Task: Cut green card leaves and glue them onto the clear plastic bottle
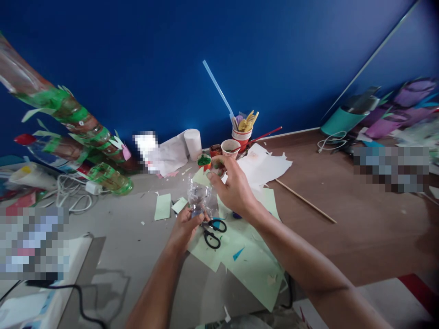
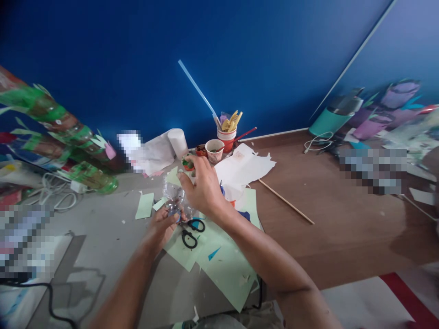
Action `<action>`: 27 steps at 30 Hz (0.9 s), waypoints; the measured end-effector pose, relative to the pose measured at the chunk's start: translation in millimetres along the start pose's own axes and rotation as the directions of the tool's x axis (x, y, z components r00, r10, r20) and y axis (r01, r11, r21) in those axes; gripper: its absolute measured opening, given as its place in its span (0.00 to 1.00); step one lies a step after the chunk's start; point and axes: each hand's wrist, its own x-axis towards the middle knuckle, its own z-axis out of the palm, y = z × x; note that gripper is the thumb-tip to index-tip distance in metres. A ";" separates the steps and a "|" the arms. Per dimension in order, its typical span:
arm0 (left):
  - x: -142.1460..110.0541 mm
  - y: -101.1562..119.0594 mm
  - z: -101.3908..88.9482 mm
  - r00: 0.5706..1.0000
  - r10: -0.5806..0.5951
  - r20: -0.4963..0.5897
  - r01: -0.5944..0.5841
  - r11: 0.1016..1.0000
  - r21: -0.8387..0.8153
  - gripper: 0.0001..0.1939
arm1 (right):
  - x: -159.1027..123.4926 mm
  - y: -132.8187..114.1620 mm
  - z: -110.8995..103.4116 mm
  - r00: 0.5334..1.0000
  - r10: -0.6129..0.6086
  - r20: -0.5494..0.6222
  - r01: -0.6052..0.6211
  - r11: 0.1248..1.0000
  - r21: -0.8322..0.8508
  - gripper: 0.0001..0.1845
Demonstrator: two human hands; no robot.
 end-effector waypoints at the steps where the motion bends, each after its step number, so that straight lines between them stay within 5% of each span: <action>1: 0.0 0.1 -0.1 1.000 0.004 -0.002 -0.004 1.000 -0.004 0.14 | 0.3 0.3 0.1 0.999 0.042 0.009 -0.042 0.999 0.018 0.16; 5: -0.6 1.4 0.6 1.000 0.008 -0.003 -0.008 0.999 -0.033 0.14 | 0.9 -1.5 -2.2 0.976 0.196 0.099 -0.201 0.979 0.038 0.21; 12: -1.2 5.0 4.0 1.000 0.015 0.005 -0.015 0.999 -0.031 0.14 | -1.3 -7.5 -5.1 0.944 0.247 0.220 -0.257 0.966 0.016 0.27; 19: -1.3 2.7 2.5 1.000 0.003 -0.015 -0.003 1.000 -0.025 0.15 | -1.6 -0.4 -2.2 0.970 0.146 0.192 -0.163 0.984 0.074 0.28; 27: -0.9 0.6 0.9 1.000 -0.005 0.027 0.005 1.000 0.000 0.14 | -0.8 -1.0 -3.7 0.984 -0.005 0.176 0.025 0.993 -0.115 0.26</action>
